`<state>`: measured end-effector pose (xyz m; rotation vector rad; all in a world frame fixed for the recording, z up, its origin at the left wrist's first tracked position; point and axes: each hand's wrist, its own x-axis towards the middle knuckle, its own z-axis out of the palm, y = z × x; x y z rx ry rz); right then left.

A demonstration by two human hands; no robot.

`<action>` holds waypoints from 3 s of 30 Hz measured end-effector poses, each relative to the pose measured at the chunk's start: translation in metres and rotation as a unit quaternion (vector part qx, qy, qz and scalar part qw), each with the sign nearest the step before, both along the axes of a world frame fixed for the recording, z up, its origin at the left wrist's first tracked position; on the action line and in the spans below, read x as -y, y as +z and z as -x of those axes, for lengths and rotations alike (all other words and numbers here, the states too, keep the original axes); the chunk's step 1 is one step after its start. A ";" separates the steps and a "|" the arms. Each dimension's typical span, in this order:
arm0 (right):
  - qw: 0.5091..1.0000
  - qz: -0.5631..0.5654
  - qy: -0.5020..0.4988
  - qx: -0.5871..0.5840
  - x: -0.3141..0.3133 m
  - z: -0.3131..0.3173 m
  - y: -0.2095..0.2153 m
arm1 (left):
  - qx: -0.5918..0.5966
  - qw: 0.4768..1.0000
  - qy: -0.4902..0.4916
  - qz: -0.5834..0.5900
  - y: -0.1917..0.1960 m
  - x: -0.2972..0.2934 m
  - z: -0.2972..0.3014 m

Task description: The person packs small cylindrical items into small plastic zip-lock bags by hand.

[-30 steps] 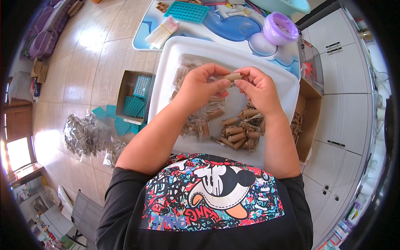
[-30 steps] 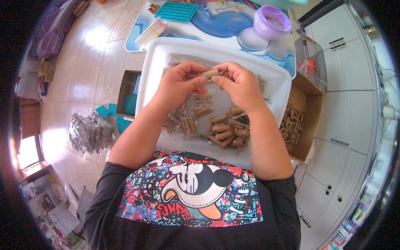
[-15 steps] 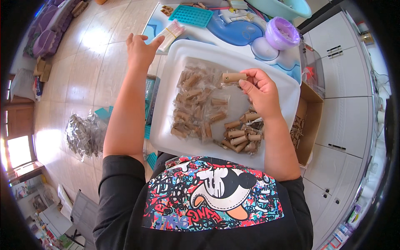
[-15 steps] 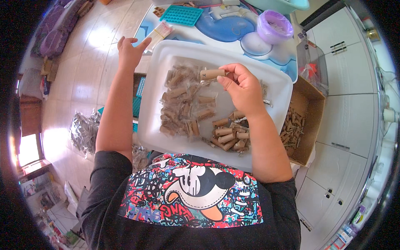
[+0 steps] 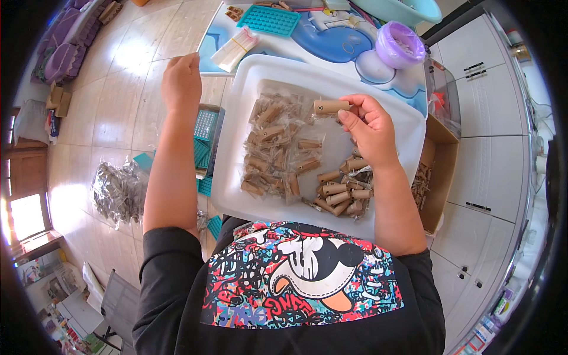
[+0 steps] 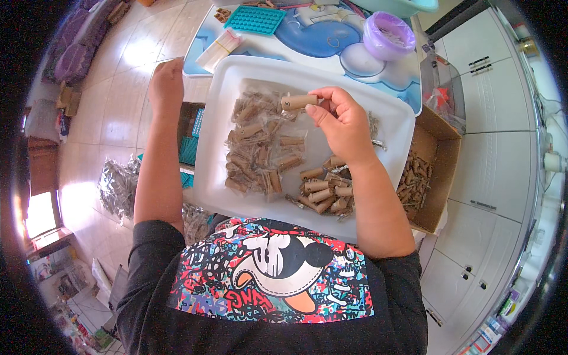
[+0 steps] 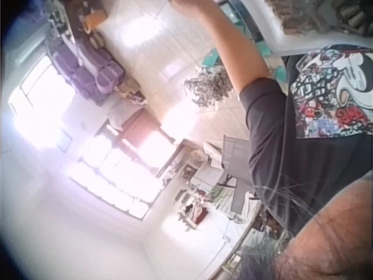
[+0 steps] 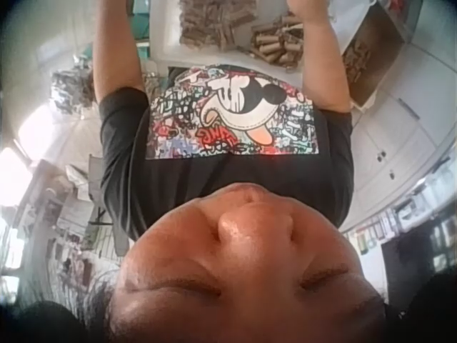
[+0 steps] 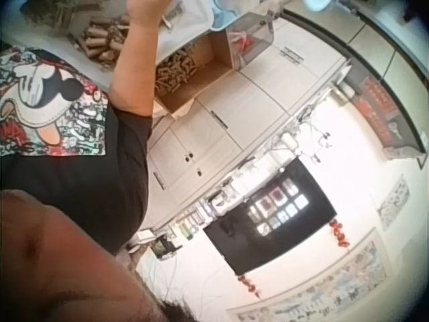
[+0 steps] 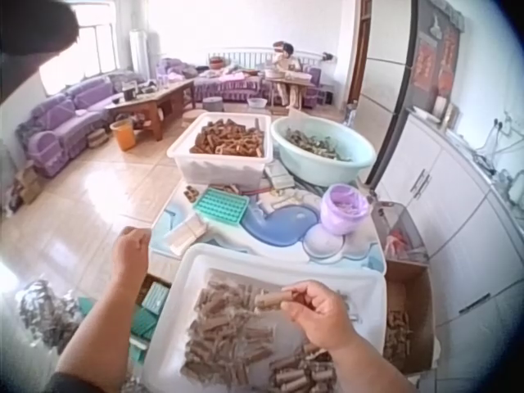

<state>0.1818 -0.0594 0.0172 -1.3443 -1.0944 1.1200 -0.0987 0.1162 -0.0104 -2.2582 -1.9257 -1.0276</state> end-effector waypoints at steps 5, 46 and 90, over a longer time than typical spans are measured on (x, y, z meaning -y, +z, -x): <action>0.997 -0.041 -0.047 -0.054 0.002 -0.001 0.003 | 0.386 0.888 -0.156 0.197 0.049 0.050 -0.044; 0.987 -0.131 -0.059 -0.078 0.006 -0.003 0.004 | 0.449 0.751 -0.320 0.364 0.032 0.103 -0.090; 0.995 -0.014 -0.002 0.101 0.003 0.008 -0.002 | 0.561 0.531 -0.265 0.578 0.014 0.114 -0.112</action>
